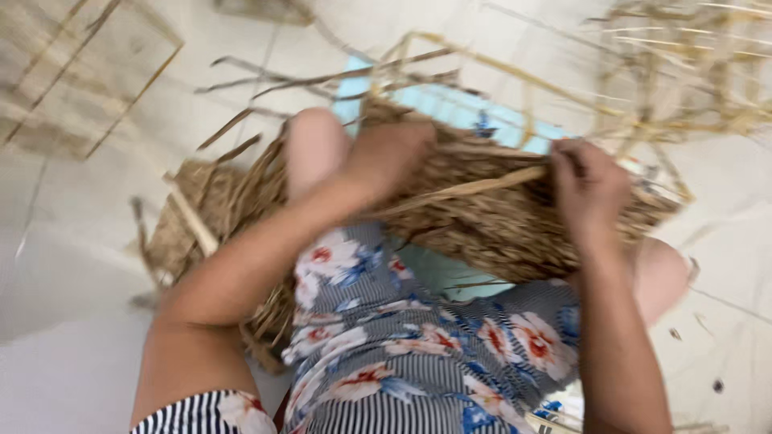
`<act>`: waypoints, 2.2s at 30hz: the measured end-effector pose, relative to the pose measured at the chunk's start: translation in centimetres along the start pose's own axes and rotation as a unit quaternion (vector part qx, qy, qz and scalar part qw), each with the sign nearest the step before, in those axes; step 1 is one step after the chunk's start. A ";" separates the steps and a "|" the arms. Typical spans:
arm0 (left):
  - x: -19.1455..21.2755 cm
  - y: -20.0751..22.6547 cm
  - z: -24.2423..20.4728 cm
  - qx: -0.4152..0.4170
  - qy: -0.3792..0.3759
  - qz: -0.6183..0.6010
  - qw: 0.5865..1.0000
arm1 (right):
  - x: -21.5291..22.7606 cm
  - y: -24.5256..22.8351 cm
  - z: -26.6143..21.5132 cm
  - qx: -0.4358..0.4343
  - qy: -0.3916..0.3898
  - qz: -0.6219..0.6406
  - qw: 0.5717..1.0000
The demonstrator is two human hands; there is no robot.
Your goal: The person weaves a basket by hand using strips of dried natural material around a rectangular frame.
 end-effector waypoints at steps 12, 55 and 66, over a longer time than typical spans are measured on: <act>1.4 -37.0 -19.4 0.478 0.197 -0.048 0.855 | 0.6 4.5 -3.0 -0.126 0.116 0.277 0.945; 3.5 -11.3 -18.8 -0.070 0.381 0.064 0.920 | -3.6 -7.7 -1.3 -0.106 0.035 0.426 0.898; 4.6 5.2 -8.2 -0.265 0.313 -0.038 0.911 | -5.7 -9.5 -3.7 0.039 -0.029 0.189 0.981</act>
Point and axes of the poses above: each hand's wrist, its own z-axis towards the middle knuckle, its own x-axis out of the back of the hand, y = z × x, the point moved 4 cm from there along z, towards the middle knuckle, and after that the axes turned 7 degrees about z, right-handed, at the moved point
